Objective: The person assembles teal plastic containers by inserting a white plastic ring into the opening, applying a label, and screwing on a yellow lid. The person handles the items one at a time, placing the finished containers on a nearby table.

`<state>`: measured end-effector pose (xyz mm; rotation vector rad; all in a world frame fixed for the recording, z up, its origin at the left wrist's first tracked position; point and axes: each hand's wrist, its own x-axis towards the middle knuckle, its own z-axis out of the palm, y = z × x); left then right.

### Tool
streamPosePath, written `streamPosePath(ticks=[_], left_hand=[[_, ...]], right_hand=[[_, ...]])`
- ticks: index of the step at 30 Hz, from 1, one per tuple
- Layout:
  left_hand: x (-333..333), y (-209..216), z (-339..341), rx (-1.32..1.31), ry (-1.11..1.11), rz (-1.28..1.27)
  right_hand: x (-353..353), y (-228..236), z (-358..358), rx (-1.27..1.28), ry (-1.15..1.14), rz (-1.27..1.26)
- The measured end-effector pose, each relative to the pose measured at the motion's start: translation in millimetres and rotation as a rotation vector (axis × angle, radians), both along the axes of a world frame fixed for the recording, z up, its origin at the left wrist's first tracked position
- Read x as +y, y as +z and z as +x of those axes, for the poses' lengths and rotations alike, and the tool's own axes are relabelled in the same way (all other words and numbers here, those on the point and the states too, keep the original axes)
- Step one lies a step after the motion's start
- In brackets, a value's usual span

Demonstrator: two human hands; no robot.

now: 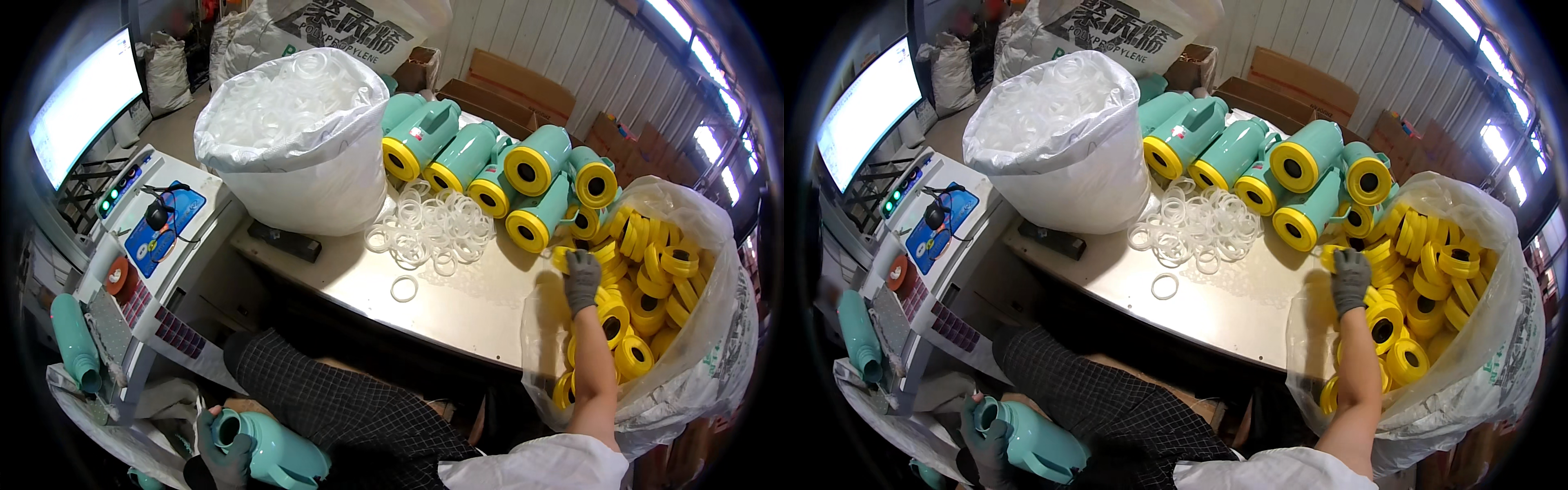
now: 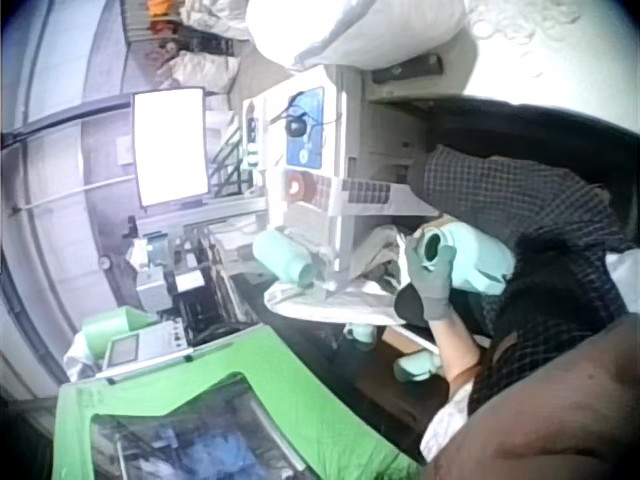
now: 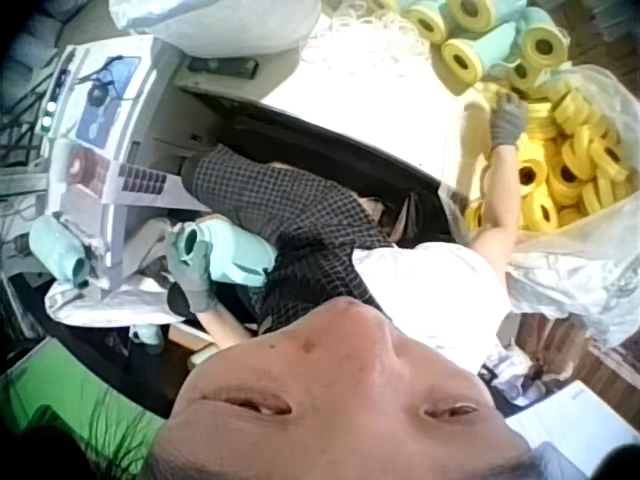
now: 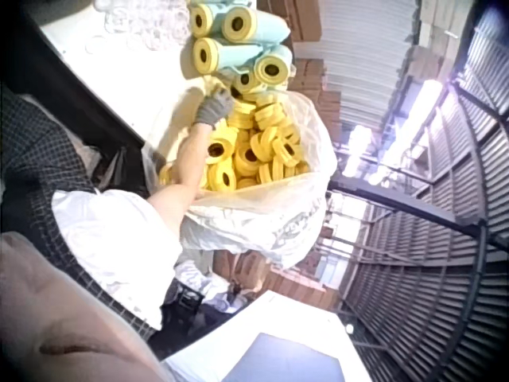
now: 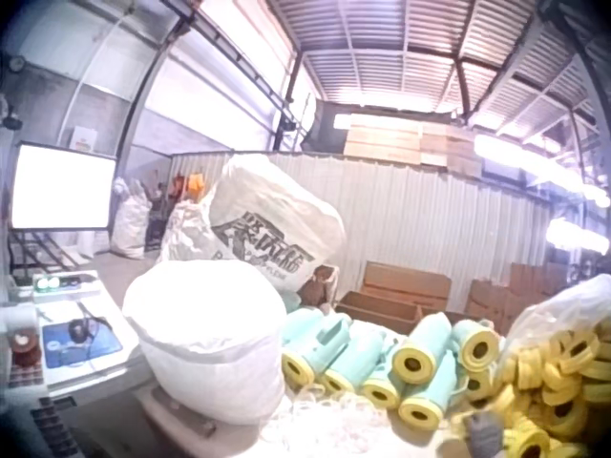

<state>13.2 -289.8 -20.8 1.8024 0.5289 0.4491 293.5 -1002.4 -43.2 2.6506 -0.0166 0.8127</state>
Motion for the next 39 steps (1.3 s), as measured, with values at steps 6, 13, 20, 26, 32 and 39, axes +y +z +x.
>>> streamPosePath(ticks=[6, 13, 20, 26, 32, 39], left_hand=[[2.0, 2.4, -2.2, -0.013, -0.021, 0.091], [9.3, 21.6, -24.3, -0.157, 0.016, -0.145], [14.2, 15.4, -48.9, -0.023, 0.155, -0.073], [17.2, 9.1, -32.4, 0.003, -0.192, 0.344], [-4.3, 5.6, -15.1, -0.077, -0.109, 0.557], [-3.9, 14.0, -12.7, -0.247, -0.084, 0.708]], right_hand=[[143.1, -14.5, -6.2, -0.122, 0.385, 0.551], [357.1, -82.9, -43.4, 0.799, 0.500, 2.834], [492.6, -101.5, -83.8, 0.302, 0.870, 1.105], [492.8, -109.9, -97.0, 0.635, 1.056, 1.216], [510.1, -81.4, -93.4, 0.784, 0.989, 1.393], [553.7, 41.6, -105.5, 0.838, 1.779, 1.017]])
